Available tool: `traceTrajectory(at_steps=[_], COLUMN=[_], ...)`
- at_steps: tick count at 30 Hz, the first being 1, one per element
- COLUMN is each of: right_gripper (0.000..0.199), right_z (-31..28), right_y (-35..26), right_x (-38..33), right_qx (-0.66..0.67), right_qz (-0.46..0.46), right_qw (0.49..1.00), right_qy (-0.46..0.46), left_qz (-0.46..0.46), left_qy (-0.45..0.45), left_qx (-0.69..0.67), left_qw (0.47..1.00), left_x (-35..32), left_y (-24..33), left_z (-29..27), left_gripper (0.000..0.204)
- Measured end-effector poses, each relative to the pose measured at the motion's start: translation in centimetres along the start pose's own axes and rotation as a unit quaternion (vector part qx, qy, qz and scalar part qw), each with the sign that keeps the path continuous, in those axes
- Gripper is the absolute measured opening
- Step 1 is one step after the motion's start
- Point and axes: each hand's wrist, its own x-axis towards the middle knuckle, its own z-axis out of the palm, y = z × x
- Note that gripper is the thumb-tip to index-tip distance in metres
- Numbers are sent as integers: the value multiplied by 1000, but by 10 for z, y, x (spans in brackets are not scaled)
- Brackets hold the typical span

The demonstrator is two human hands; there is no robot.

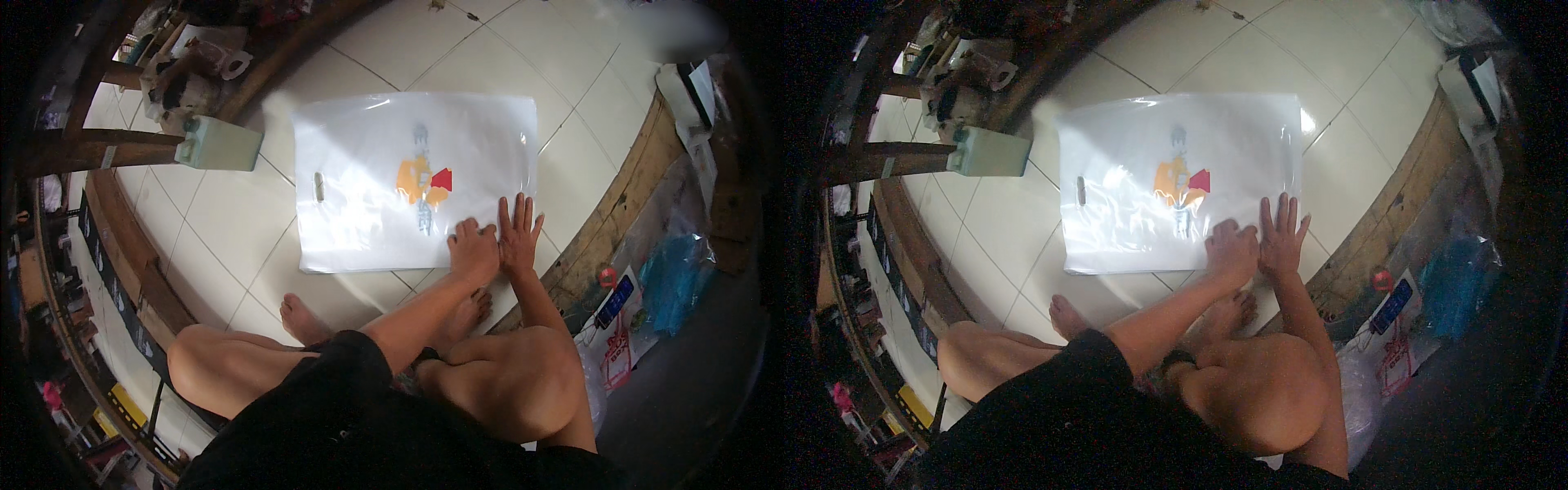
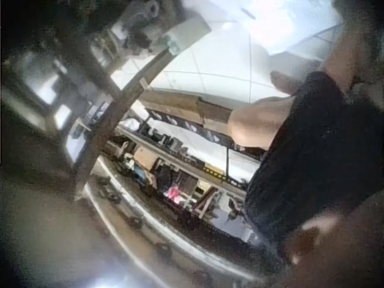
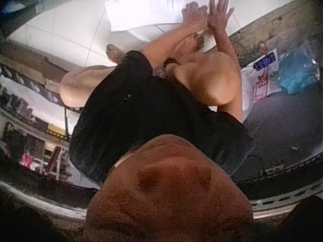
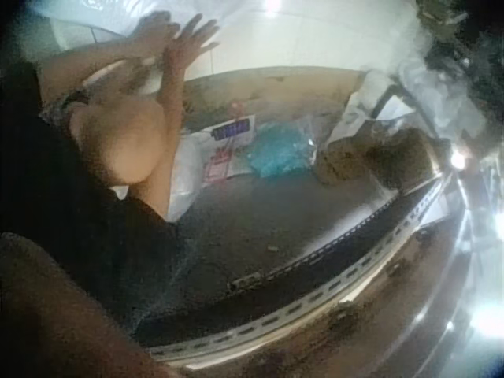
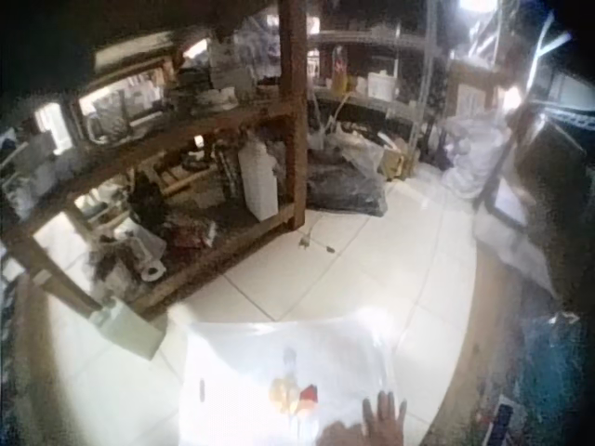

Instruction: The person sits on the floor and repeatedly folds white plastic shopping bags with a printed logo. They smooth each bag flat, fold it into a compact square, and stack the finished units on a nearby table.

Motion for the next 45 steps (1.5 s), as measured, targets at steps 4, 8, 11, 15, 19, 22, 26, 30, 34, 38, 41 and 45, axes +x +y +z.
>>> traceTrajectory(at_steps=[4,8,11,15,19,22,26,30,34,38,41,45], right_gripper=[76,76,76,76,74,74,79,81,78,78,79,78], right_z=[-16,-16,-16,-17,-27,-42,-30,-19,-18,-12,-18,-21], right_y=[-10,-3,-5,-4,-4,-5,0,4,4,9,6,7], right_x=[4,1,2,3,15,56,100,97,95,98,99,99], right_qx=[76,69,73,70,59,60,84,97,99,42,62,107], right_qz=[4,16,13,12,-1,-19,-57,-48,-56,-77,-76,-54], right_qw=[997,997,997,997,998,997,995,994,994,996,995,993], right_qy=[-12,-17,-16,-18,-14,36,19,4,-6,0,-6,0], left_qz=[-72,-116,-154,-199,-202,-211,-213,-181,76,1,-77,-86], left_qy=[8,53,112,101,86,88,74,107,105,-49,-1,27], left_qx=[7,59,76,56,56,62,77,89,-14,-23,-58,-48], left_qw=[997,990,979,973,974,972,971,974,992,999,995,995], left_x=[-10,-15,-28,-26,-26,-32,-25,-10,50,85,89,94], left_y=[-52,-115,-178,-201,-186,-187,-183,-155,-72,14,0,-38], left_z=[-37,-76,-112,-137,-144,-141,-144,-131,-68,-37,-17,-37], left_gripper=[44,51,54,62,67,68,66,58,43,45,46,48])
